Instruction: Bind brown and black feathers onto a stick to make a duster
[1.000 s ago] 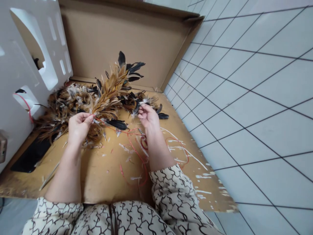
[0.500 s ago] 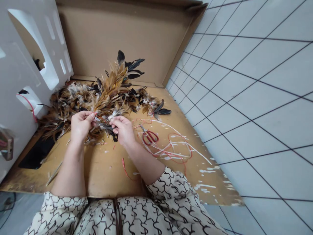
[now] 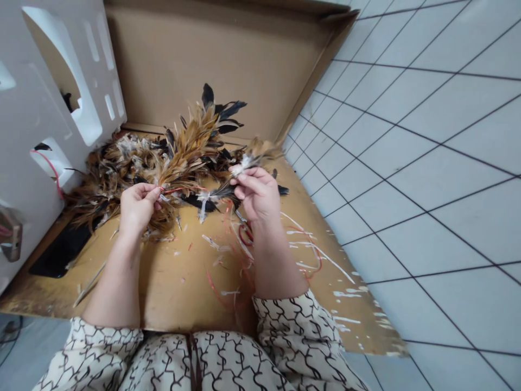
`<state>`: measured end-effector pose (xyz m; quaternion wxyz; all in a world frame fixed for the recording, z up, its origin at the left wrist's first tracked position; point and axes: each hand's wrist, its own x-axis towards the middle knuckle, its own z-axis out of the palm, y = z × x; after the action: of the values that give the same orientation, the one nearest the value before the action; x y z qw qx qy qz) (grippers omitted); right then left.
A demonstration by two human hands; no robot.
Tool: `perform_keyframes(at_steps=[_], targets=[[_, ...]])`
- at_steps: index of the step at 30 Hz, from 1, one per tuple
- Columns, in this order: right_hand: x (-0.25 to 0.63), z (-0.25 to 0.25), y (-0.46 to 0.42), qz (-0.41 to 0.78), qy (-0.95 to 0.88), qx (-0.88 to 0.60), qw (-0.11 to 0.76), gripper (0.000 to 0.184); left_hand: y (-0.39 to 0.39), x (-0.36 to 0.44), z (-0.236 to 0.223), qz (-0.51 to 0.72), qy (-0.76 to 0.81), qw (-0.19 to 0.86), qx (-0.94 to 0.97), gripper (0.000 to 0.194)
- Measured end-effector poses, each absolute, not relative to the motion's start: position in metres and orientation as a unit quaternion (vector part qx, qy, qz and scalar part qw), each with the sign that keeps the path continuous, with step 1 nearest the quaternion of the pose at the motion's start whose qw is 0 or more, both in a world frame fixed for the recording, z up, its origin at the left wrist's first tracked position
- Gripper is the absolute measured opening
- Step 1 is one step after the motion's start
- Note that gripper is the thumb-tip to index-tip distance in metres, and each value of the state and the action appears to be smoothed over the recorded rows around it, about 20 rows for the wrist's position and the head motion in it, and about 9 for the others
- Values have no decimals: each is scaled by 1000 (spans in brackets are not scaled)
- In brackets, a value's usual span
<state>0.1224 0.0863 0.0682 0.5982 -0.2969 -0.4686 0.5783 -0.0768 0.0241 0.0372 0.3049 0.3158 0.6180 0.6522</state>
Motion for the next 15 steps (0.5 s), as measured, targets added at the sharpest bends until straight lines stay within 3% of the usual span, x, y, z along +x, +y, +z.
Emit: perform_keyframes(at_steps=[11, 15], targets=[[146, 73, 158, 540, -468, -332, 615, 12, 22, -76, 38, 638, 634, 300, 317, 5], [130, 50, 172, 499, -526, -422, 544, 12, 23, -77, 37, 641, 634, 295, 315, 7]])
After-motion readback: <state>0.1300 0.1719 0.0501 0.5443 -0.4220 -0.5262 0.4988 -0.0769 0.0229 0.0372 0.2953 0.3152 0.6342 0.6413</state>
